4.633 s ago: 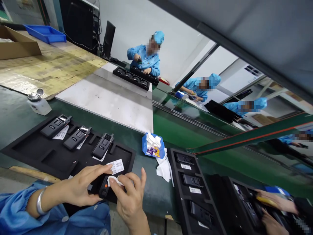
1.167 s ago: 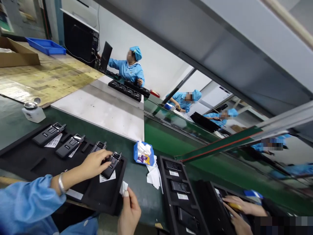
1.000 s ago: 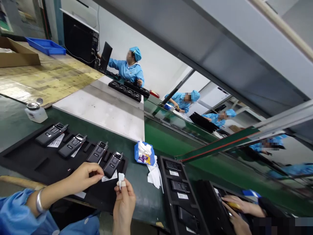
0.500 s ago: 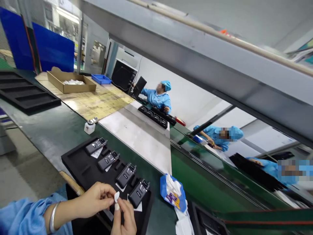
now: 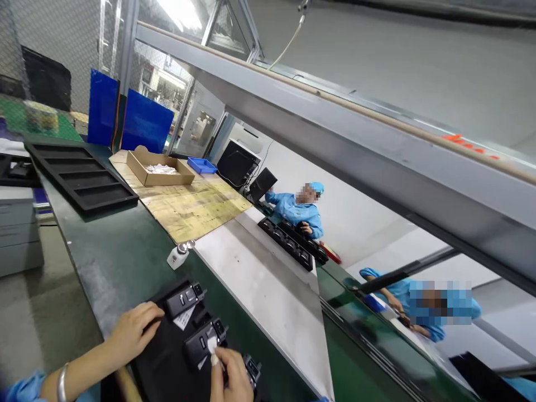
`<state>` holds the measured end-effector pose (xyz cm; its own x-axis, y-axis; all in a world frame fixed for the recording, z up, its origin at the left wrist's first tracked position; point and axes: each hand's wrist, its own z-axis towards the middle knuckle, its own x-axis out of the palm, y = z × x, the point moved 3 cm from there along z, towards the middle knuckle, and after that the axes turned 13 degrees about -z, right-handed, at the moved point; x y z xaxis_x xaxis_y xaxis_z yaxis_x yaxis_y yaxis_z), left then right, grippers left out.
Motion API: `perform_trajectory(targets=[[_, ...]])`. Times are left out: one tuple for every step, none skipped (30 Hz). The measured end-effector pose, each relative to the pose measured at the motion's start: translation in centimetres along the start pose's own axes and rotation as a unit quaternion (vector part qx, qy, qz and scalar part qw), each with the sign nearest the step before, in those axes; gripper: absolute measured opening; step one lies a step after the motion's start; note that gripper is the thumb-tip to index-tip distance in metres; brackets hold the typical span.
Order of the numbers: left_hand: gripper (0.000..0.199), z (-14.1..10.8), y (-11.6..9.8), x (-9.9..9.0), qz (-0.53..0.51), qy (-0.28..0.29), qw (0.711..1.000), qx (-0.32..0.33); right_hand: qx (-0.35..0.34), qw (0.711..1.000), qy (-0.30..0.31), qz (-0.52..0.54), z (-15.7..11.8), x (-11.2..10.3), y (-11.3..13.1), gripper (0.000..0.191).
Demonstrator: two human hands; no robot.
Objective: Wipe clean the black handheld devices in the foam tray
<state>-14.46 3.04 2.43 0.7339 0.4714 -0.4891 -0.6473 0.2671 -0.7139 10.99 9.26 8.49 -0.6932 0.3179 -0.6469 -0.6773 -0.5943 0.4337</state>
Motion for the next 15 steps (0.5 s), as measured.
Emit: perform_trajectory(targets=[[0.023,0.0,0.7,0.1,0.023,-0.008,1.0,0.019,-0.026,0.999,0.033,-0.005,2.5,0.9,0.6,0.018],[0.023,0.0,1.0,0.2,0.04,-0.007,0.999,0.034,-0.051,0.996,0.067,-0.012,4.9,2.1,1.2,0.016],[0.025,-0.1,1.2,0.3,0.051,-0.003,0.998,0.041,-0.066,0.994,0.081,-0.019,7.3,3.4,2.0,0.017],[0.027,-0.1,1.1,0.4,0.059,0.001,0.997,0.044,-0.083,0.992,0.095,-0.028,9.5,5.0,2.8,0.019],[0.03,-0.1,0.9,0.5,0.066,0.003,0.997,0.045,-0.097,0.988,0.112,-0.043,11.6,6.7,3.6,0.02],[0.033,0.0,0.7,0.5,0.072,0.001,0.996,0.047,-0.109,0.983,0.132,-0.066,13.3,8.5,4.3,0.02],[0.037,0.0,0.6,0.5,0.076,-0.003,0.996,0.052,-0.118,0.977,0.149,-0.092,14.8,10.4,5.1,0.02],[0.039,0.1,0.5,0.5,0.076,-0.009,0.995,0.06,-0.126,0.973,0.162,-0.106,16.0,12.1,5.7,0.019],[0.04,0.2,0.5,0.6,0.075,-0.017,0.995,0.071,-0.134,0.969,0.172,-0.119,17.0,13.7,6.3,0.019],[0.04,0.2,0.6,0.8,0.074,-0.025,0.994,0.08,-0.141,0.965,0.181,-0.129,17.8,15.1,6.7,0.019],[0.039,0.3,0.9,1.0,0.073,-0.034,0.993,0.089,-0.148,0.961,0.188,-0.136,18.4,16.2,7.1,0.019],[0.038,0.3,1.2,1.3,0.073,-0.046,0.992,0.097,-0.156,0.957,0.196,-0.146,19.0,17.2,7.4,0.019],[0.037,0.2,1.6,1.6,0.077,-0.057,0.99,0.103,-0.164,0.952,0.205,-0.157,19.4,17.9,7.7,0.019],[0.036,0.2,1.9,1.9,0.082,-0.067,0.988,0.109,-0.173,0.947,0.214,-0.168,19.7,18.5,7.8,0.019],[0.036,0.1,2.3,2.2,0.089,-0.074,0.987,0.114,-0.184,0.941,0.223,-0.178,20.0,18.9,8.0,0.019]])
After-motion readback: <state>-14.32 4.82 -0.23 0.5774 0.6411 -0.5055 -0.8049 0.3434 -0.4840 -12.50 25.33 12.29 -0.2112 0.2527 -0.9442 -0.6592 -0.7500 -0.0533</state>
